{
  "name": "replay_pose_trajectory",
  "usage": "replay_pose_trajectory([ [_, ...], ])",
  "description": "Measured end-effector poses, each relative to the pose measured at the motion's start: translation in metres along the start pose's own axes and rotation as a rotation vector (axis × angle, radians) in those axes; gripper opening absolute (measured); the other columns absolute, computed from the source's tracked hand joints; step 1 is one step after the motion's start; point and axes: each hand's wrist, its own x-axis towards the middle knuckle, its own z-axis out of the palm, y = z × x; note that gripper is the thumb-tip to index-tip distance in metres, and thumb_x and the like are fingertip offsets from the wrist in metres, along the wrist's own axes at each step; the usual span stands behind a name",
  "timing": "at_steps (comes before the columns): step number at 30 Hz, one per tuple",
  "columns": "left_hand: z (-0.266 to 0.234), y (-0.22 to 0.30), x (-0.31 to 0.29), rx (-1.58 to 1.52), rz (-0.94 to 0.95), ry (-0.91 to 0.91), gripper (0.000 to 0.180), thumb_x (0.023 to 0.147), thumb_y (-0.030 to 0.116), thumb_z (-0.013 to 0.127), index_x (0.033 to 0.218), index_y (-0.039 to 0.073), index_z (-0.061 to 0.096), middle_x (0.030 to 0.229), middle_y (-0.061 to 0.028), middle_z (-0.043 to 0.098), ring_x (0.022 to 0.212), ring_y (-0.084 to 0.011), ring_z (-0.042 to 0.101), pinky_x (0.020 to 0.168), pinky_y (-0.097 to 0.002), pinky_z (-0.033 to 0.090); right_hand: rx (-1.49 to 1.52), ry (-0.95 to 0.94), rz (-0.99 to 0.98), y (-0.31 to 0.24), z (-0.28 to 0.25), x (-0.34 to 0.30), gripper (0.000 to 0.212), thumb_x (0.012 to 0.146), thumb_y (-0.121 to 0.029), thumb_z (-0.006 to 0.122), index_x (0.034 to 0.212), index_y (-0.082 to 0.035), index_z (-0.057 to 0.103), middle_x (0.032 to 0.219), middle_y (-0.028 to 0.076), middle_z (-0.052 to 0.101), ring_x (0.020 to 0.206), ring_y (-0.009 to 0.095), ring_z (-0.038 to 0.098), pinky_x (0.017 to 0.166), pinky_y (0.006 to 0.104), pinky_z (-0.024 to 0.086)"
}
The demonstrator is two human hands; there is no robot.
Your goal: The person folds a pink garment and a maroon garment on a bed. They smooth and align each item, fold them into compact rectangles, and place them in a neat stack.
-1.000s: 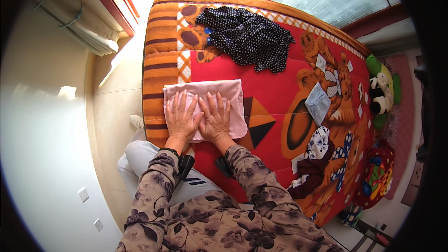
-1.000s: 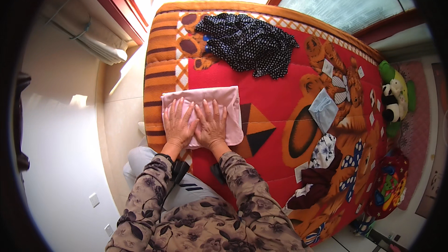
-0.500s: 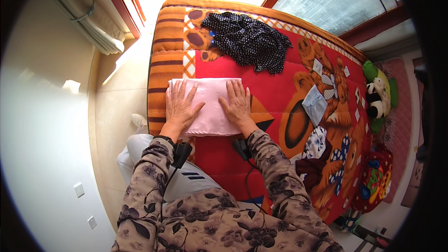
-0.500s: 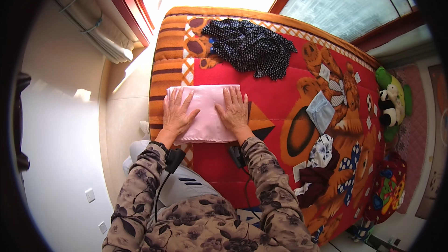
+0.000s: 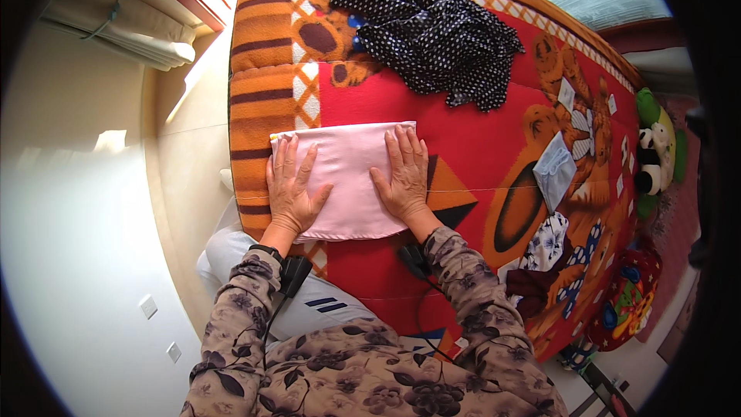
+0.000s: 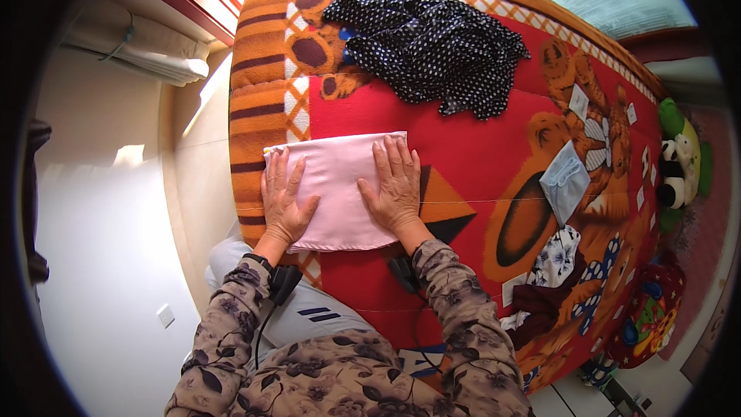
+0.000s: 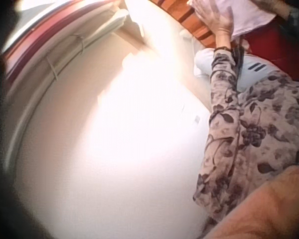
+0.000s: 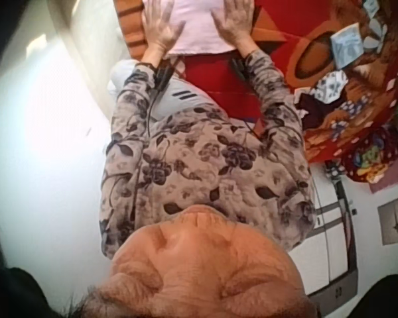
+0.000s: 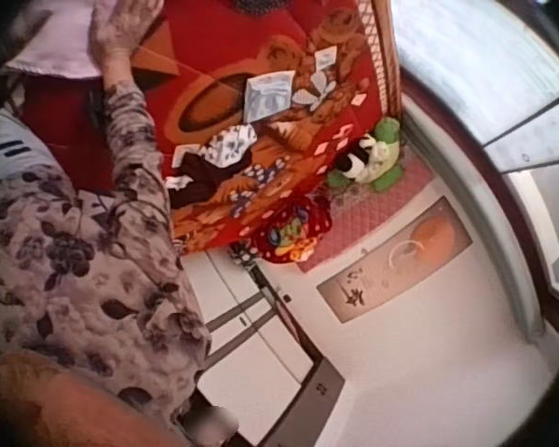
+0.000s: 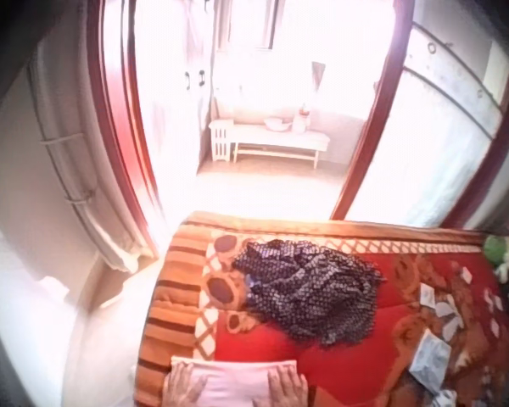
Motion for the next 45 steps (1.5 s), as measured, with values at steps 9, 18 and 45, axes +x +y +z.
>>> replay_pose_trajectory([
  [9,0.0,0.004,0.002,0.041,-0.024,0.008,0.068,0.083,0.056,0.05,0.141,0.023,0.036,0.148,-0.0138,0.025,0.139,-0.0319,0.016,0.109,-0.0523,0.012,-0.067,0.012,0.017,0.0,0.005,-0.002,0.066,0.083,-0.042,0.053,0.138,-0.009,0.036,0.145,0.012,0.03,0.136,0.03,0.022,0.111,0.0464,0.013],
  [18,-0.039,0.031,0.005,0.17,0.046,0.03,0.063,0.086,0.055,0.047,0.139,0.022,0.038,0.147,-0.0134,0.027,0.138,-0.0302,0.017,0.11,-0.0536,0.008,-0.165,0.092,-0.073,-0.017,-0.016,-0.004,0.065,0.083,-0.046,0.054,0.135,-0.01,0.041,0.142,0.011,0.035,0.135,0.029,0.025,0.11,0.0521,0.012],
  [45,-0.017,0.036,-0.013,0.111,0.045,-0.037,0.067,0.08,0.057,0.054,0.137,0.023,0.044,0.145,-0.0205,0.028,0.135,-0.036,0.024,0.107,-0.0569,0.013,-0.097,0.004,-0.127,-0.026,0.005,-0.033,0.067,0.077,-0.047,0.058,0.134,-0.016,0.044,0.143,0.011,0.033,0.135,0.036,0.022,0.109,0.0574,0.01],
])
